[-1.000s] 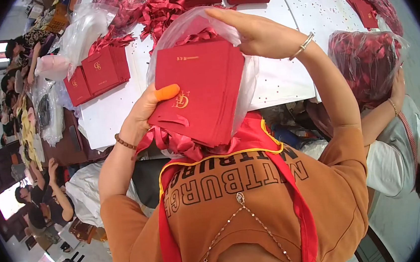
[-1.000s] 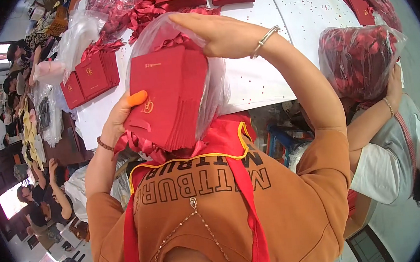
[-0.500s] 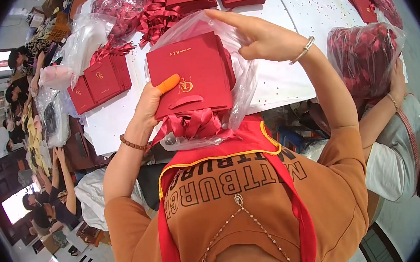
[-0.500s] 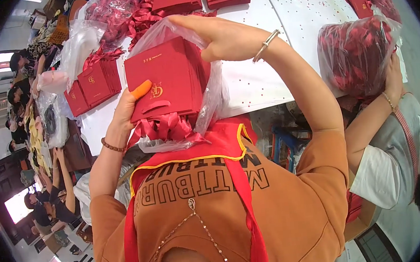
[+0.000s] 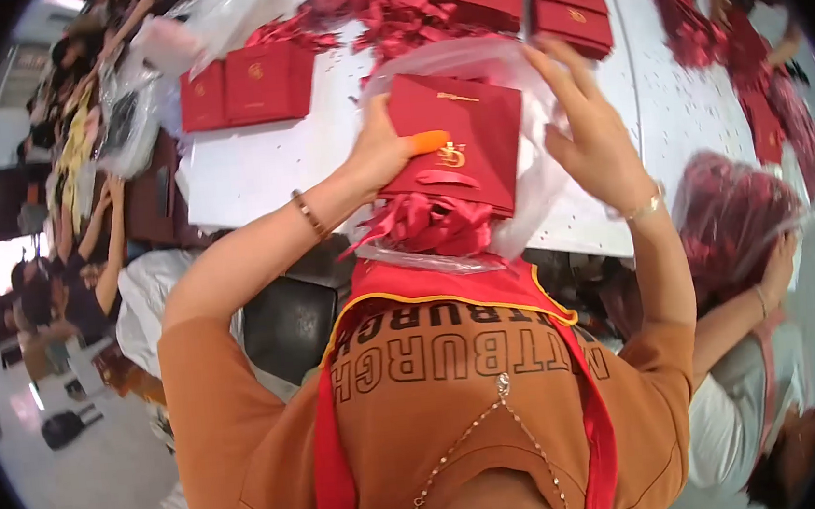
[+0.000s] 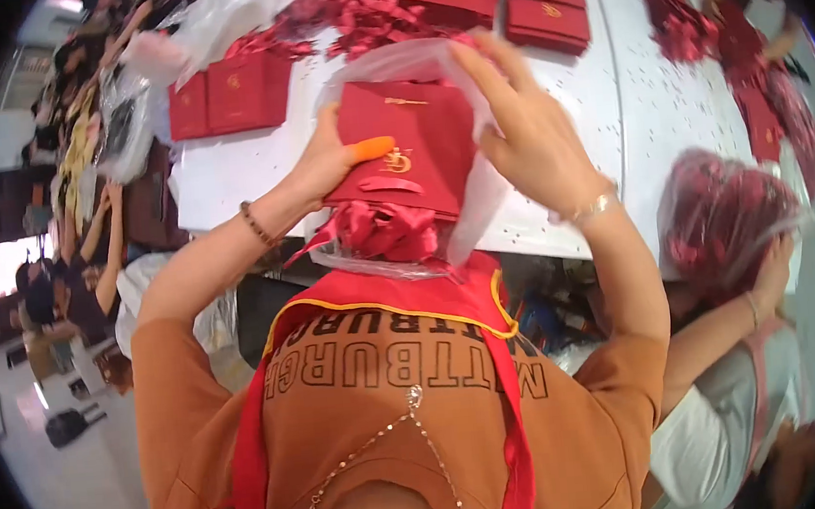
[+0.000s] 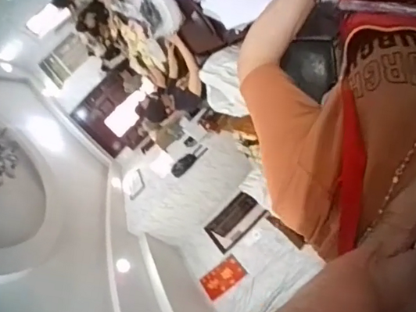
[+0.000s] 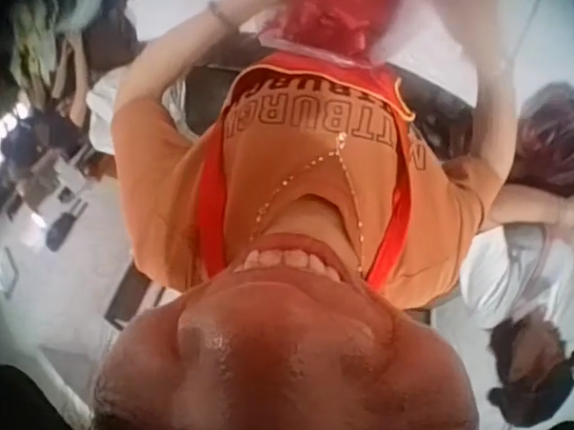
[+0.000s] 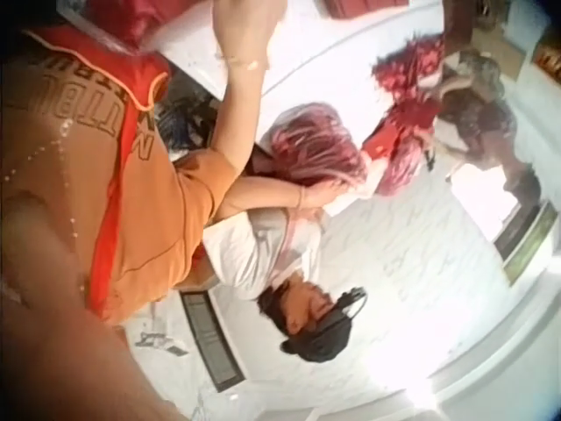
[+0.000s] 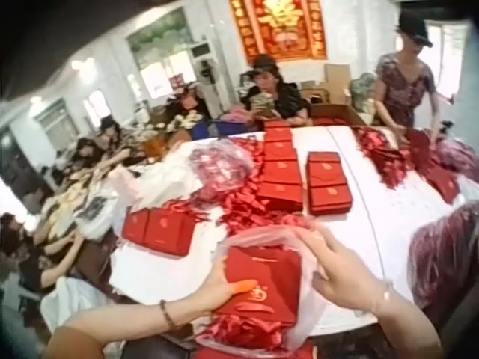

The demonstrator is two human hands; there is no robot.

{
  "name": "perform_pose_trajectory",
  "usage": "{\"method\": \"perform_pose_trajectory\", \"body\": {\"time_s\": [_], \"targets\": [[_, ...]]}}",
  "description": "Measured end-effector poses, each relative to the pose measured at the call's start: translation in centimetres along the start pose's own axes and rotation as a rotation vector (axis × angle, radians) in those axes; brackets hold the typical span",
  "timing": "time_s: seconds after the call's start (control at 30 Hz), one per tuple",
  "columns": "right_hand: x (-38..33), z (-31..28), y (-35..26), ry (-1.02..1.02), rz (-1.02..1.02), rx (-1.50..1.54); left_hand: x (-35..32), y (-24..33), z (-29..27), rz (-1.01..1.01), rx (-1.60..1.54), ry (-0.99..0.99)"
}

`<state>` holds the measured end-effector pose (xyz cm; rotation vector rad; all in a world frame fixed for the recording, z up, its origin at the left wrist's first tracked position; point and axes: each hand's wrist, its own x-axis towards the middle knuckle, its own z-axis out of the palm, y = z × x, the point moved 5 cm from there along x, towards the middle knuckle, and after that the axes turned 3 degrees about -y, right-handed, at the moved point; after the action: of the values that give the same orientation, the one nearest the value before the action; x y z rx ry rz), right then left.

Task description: Packaging stacks of red gift bags into large plastic sacks.

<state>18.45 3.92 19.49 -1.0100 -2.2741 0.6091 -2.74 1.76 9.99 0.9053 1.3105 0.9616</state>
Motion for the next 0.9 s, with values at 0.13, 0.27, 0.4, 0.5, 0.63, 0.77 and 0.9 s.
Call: {"method": "perform_pose_trajectory", "body": {"time_s": [0.13,0.27,0.4,0.5,0.63,0.77,0.9], "targets": [[-0.9,1.6,-6.8,-0.059,-0.389,-0.308,0.4,-0.4,-0.7,0.028,0.165,0.025],[-3.7,4.3,-5.6,-0.448,-0.262,-0.338,-0.1,-0.4,-0.5,-0.024,0.129,0.007],[-4.6,4.0,-4.7,-0.519,-0.239,-0.505,-0.5,0.7,-0.1,-0.039,0.08,-0.001],[-5.6,3.8,-3.7,-0.559,-0.207,-0.585,-0.4,1.3,0.1,-0.047,0.105,0.002],[-7.8,5.0,-3.7,-0.536,-0.361,-0.65,-0.3,1.5,0.3,-0.052,0.085,-0.033],[-9.0,6.5,-6.3,-0.576,-0.563,-0.445,0.0,0.8,1.0,-0.052,0.142,-0.175],[-9.3,7.9,-7.2,-0.458,-0.553,-0.432,0.6,0.3,0.4,-0.087,0.153,-0.093]]}}
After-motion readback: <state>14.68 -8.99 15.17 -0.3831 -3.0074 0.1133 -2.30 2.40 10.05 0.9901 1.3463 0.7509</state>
